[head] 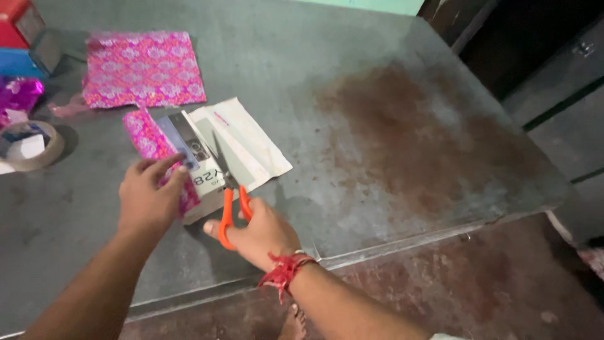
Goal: The person wraps a rectangular box with patterned paper, secures it with tape, and trims the excess paper using scissors. They then prepare to wrap another box by cutting tape and positioning the paper.
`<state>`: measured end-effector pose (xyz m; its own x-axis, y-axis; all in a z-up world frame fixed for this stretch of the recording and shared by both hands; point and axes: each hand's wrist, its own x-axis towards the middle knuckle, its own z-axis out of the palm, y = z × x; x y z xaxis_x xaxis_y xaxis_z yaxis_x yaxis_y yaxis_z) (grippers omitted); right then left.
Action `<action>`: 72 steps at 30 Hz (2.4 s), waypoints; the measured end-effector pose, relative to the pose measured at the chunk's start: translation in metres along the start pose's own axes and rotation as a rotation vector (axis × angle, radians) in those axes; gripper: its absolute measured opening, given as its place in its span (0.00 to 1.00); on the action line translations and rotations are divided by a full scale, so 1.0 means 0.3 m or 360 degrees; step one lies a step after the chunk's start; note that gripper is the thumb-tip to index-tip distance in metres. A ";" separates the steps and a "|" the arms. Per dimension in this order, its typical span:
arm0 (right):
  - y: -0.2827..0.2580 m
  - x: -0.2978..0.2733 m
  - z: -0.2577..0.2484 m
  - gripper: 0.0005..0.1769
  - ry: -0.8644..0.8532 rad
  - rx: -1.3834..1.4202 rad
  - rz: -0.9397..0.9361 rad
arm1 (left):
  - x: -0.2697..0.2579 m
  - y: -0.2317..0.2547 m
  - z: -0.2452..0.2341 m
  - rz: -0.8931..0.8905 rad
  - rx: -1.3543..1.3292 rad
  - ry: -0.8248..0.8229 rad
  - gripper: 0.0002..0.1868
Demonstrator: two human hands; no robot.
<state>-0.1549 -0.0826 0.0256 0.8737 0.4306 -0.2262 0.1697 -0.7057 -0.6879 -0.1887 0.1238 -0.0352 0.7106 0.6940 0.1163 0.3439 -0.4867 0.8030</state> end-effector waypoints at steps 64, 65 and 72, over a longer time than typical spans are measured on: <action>0.093 -0.037 0.156 0.36 -0.1946 0.1408 0.0481 | -0.160 -0.117 -0.158 -0.1440 -0.1370 0.0060 0.17; 0.105 -0.042 0.147 0.37 -0.1949 0.1388 0.0502 | -0.168 -0.122 -0.165 -0.1409 -0.1379 0.0007 0.17; 0.157 -0.079 0.085 0.38 -0.1936 0.1256 0.0581 | -0.183 -0.131 -0.172 -0.1461 -0.1408 0.0010 0.20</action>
<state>-0.1794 -0.1117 -0.0190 -0.1589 0.7753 -0.6113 -0.5990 -0.5678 -0.5646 -0.2728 0.1322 -0.0431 0.4262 0.5900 -0.6857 0.1791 0.6880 0.7033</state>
